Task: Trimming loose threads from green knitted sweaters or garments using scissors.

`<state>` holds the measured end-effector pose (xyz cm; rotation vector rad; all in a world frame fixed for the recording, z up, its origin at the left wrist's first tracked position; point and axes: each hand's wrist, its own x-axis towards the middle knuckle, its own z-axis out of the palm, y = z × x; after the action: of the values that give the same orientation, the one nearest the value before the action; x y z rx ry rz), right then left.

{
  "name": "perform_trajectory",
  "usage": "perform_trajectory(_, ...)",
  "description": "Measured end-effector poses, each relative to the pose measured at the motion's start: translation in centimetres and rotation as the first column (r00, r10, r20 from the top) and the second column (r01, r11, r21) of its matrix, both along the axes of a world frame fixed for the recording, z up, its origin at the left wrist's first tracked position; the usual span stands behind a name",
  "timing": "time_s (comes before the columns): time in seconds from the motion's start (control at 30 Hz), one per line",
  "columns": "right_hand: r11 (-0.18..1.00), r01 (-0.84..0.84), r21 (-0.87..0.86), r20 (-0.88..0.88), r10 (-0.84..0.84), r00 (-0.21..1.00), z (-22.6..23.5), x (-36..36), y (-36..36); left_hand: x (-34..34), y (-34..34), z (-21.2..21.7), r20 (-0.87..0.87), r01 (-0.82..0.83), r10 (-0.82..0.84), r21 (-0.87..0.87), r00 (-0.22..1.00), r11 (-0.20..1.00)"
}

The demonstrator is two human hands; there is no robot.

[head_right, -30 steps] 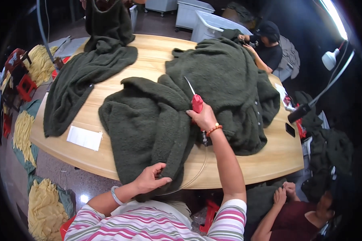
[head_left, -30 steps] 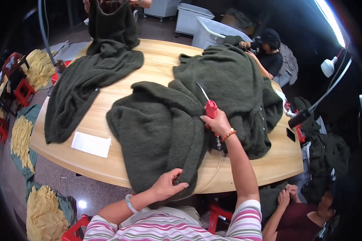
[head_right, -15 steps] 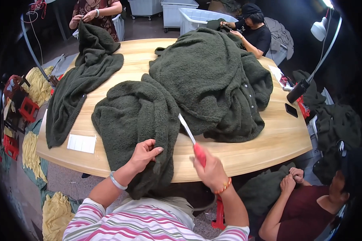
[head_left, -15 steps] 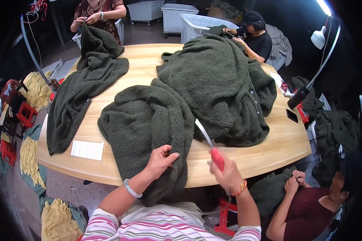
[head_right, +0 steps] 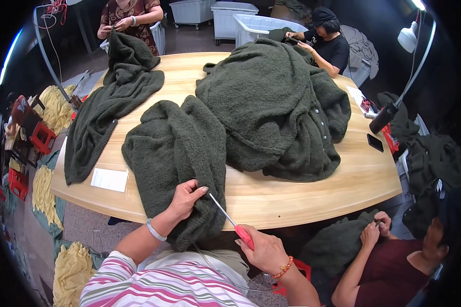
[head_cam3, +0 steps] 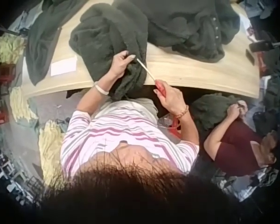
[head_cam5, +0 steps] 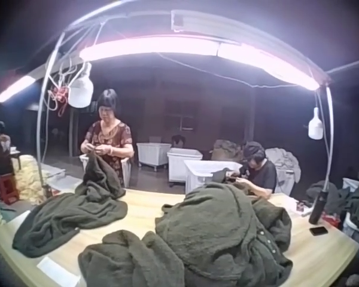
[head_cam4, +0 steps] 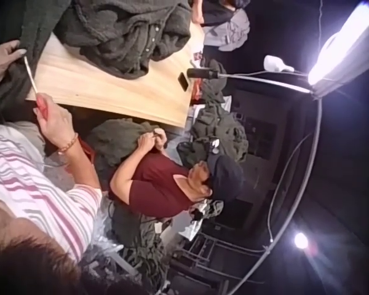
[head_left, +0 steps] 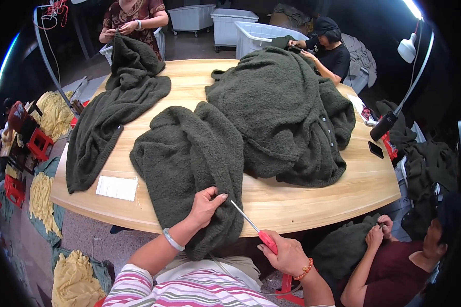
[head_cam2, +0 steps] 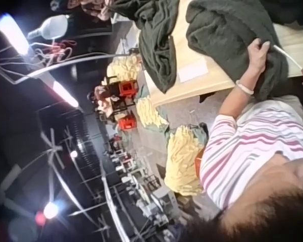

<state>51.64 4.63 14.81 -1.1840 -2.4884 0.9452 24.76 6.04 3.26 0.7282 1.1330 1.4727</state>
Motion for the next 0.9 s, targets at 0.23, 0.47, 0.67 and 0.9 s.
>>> perform_trajectory(0.23, 1.000, 0.021, 0.008, 0.174, -0.022, 0.984, 0.4, -1.4, 1.0, 0.0, -0.5, 0.4, 0.157, -0.011, 0.016, -0.030, 0.987, 0.999)
perform_trajectory(0.47, 0.978, -0.101, -0.182, 0.271, 0.149, 0.951, 0.4, 0.2, -0.3, -0.1, -0.5, -0.1, 0.188, -0.075, 0.085, -0.058, 0.978, 0.996)
perform_trajectory(0.67, 1.000, -0.024, -0.018, 0.030, 0.025, 0.999, -0.4, 0.6, -0.5, -0.1, -1.6, 0.0, 0.135, 0.039, -0.043, 0.035, 0.990, 0.999)
perform_trajectory(0.9, 0.997, -0.064, -0.042, 0.169, 0.070, 0.983, 0.6, -0.5, 0.3, -0.4, -2.0, 0.4, 0.220, -0.004, 0.011, -0.034, 0.976, 0.999)
